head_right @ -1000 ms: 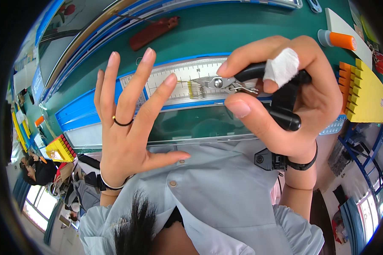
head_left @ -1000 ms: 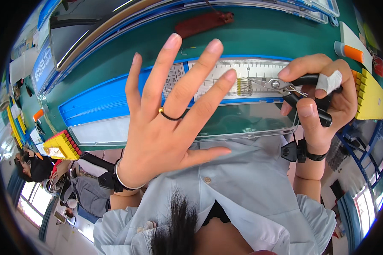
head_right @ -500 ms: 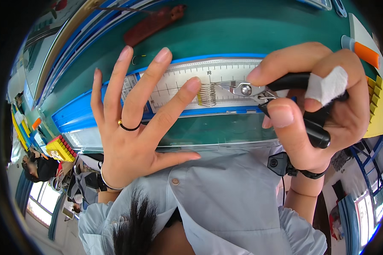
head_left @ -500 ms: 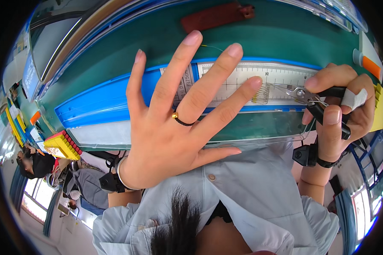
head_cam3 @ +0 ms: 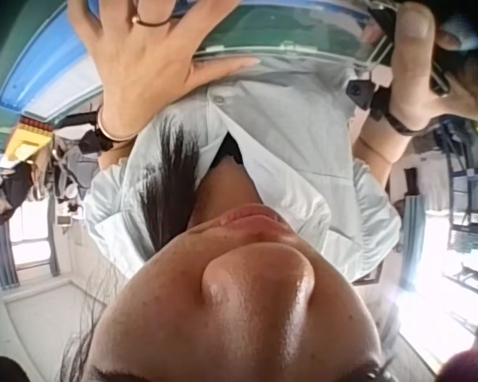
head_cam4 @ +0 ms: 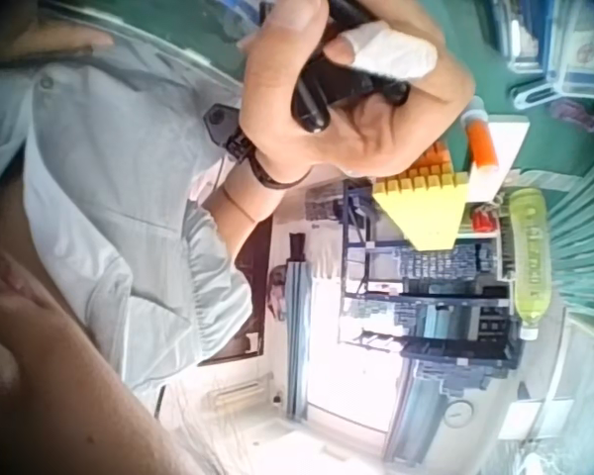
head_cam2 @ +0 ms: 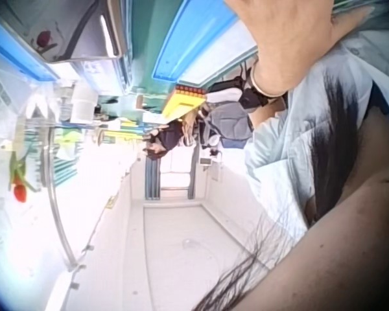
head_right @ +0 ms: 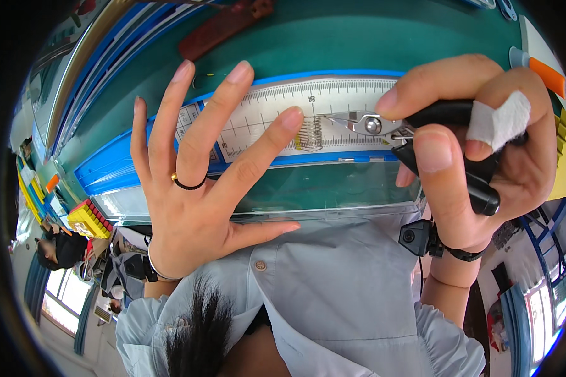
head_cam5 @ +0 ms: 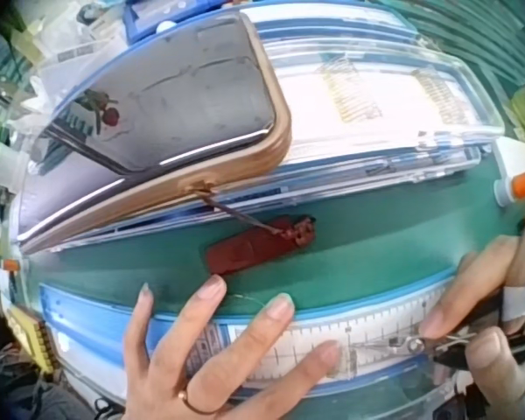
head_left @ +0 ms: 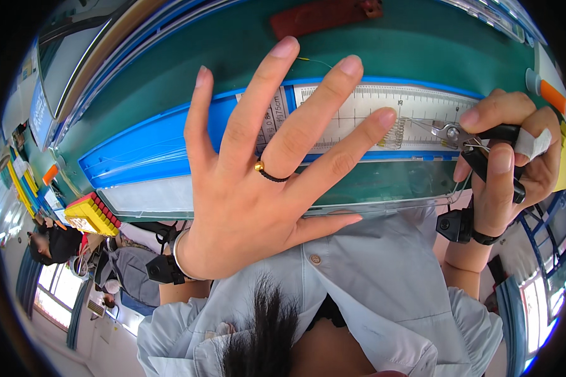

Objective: Arrange and trim resistors on a labeled template using pliers and hands.

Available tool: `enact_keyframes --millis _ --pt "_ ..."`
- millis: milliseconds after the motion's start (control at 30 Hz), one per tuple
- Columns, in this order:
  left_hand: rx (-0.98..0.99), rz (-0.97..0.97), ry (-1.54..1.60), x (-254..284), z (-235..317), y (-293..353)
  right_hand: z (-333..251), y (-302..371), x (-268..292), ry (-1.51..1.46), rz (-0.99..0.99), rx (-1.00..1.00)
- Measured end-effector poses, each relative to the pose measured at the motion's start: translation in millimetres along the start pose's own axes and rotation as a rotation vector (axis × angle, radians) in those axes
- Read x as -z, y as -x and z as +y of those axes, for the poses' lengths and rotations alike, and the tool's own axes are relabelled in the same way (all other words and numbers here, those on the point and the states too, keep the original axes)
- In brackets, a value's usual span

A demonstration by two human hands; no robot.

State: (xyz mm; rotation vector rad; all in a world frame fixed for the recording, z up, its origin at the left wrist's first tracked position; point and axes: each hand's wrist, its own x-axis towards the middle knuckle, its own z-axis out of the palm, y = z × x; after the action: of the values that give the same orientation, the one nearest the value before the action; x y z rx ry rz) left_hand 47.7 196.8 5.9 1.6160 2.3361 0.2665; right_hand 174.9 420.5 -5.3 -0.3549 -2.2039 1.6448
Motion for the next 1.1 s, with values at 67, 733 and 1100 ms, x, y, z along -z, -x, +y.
enact_keyframes --millis 67,733,1100 --pt "0.004 0.000 0.004 1 -1 0 -2 0 -2 -0.003 0.005 -0.003" --pt "-0.011 0.042 -0.015 1 2 3 -3 -2 -2 0.038 -0.037 -0.009" --pt "0.211 0.397 0.220 4 -9 -5 -5 5 2 -0.144 0.063 -0.102"
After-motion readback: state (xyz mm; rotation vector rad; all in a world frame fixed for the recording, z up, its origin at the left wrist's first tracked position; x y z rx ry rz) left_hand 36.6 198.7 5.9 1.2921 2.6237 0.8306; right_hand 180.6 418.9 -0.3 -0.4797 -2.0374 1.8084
